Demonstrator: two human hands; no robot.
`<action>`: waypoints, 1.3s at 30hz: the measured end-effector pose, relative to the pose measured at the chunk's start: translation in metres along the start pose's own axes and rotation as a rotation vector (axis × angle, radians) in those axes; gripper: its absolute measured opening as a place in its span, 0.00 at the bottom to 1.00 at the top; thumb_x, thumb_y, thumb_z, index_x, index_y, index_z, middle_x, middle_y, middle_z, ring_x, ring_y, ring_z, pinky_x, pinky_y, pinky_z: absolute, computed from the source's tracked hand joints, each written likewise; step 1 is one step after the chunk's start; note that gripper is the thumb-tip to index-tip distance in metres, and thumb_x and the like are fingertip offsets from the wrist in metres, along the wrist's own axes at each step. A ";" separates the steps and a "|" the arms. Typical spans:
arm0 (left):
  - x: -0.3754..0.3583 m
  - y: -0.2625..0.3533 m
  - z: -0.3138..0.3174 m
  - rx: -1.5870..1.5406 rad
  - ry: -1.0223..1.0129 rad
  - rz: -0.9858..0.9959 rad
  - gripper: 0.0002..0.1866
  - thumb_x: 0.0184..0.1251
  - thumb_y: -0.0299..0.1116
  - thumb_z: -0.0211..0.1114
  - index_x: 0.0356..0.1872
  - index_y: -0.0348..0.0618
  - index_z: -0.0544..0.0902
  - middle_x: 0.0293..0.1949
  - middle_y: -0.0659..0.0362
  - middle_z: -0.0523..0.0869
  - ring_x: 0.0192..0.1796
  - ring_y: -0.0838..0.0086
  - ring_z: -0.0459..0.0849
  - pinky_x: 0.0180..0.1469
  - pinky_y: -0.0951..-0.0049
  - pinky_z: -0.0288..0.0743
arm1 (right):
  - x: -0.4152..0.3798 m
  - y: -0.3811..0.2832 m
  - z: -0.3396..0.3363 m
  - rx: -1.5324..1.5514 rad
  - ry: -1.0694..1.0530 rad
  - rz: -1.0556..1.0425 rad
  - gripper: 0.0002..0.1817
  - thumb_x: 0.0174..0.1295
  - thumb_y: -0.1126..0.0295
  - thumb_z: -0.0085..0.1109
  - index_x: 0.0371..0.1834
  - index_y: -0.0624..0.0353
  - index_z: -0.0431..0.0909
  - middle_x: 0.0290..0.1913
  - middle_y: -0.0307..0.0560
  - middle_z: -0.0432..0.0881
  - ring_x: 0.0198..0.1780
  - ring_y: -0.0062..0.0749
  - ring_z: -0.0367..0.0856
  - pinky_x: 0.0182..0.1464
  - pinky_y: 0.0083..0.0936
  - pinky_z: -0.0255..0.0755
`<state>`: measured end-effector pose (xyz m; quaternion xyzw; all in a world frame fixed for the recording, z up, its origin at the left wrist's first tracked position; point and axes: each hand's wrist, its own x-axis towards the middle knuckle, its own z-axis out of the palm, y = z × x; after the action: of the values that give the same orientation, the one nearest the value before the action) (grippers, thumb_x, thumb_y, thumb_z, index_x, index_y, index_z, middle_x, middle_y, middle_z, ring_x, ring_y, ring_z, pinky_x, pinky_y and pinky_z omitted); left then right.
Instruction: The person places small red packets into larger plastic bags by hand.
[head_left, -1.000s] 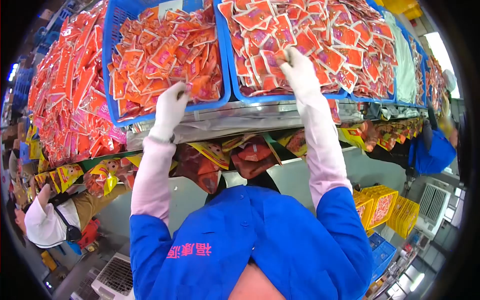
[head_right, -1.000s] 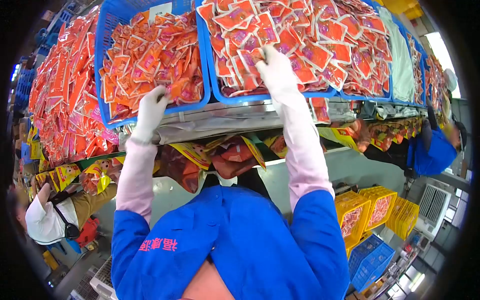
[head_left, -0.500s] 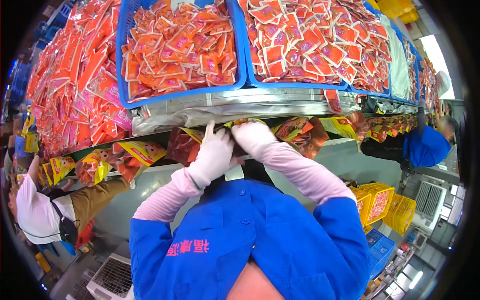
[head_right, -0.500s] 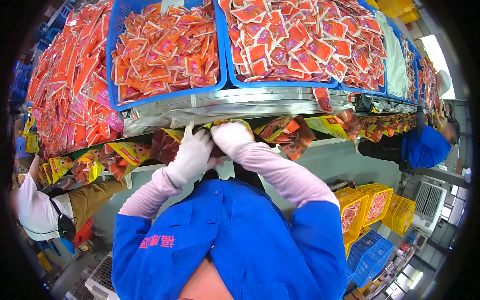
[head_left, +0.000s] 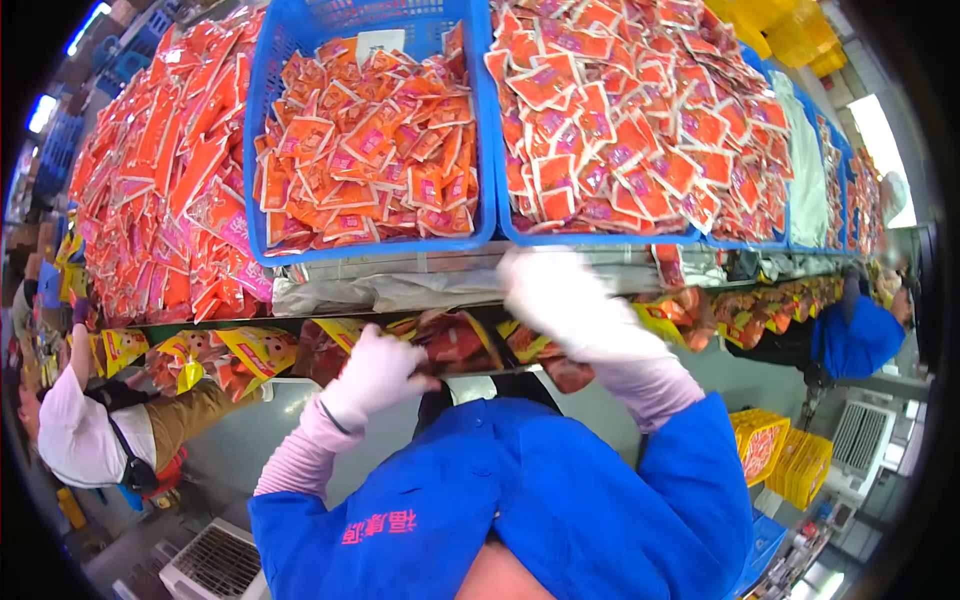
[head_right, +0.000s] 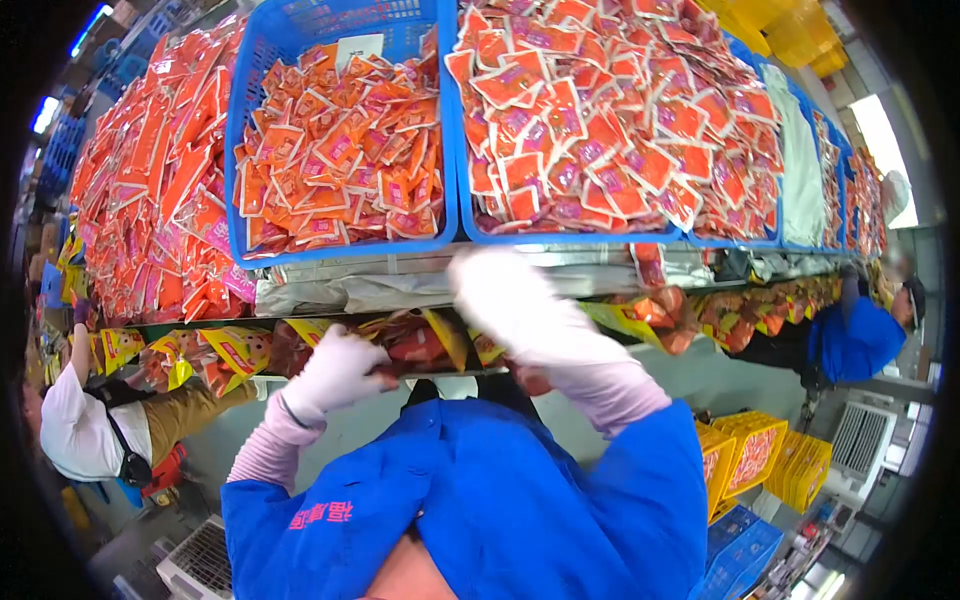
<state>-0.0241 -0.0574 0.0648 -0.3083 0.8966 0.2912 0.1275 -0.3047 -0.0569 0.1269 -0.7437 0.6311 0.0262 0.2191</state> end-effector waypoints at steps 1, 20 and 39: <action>0.014 -0.003 -0.021 -0.059 0.223 0.051 0.11 0.59 0.43 0.71 0.28 0.49 0.85 0.27 0.53 0.86 0.37 0.54 0.86 0.53 0.47 0.72 | 0.018 0.041 0.006 0.105 0.278 0.028 0.09 0.64 0.69 0.55 0.38 0.64 0.79 0.36 0.61 0.86 0.40 0.55 0.87 0.45 0.47 0.80; 0.043 0.065 0.055 -0.086 0.331 0.441 0.16 0.52 0.31 0.71 0.44 0.41 0.84 0.47 0.51 0.87 0.51 0.57 0.85 0.62 0.58 0.76 | -0.093 0.013 0.037 0.617 0.318 -0.181 0.11 0.52 0.81 0.63 0.37 0.56 0.79 0.45 0.47 0.83 0.49 0.43 0.86 0.49 0.32 0.80; 0.069 -0.005 -0.037 -0.092 0.827 0.029 0.08 0.60 0.37 0.71 0.32 0.43 0.86 0.31 0.52 0.87 0.41 0.54 0.85 0.49 0.55 0.74 | 0.028 0.040 0.030 0.448 0.189 0.014 0.17 0.61 0.55 0.64 0.47 0.52 0.87 0.44 0.53 0.89 0.49 0.49 0.88 0.50 0.39 0.80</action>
<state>-0.0763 -0.1164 0.0639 -0.3919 0.8627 0.1845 -0.2613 -0.3296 -0.0763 0.0790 -0.6712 0.6441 -0.1825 0.3183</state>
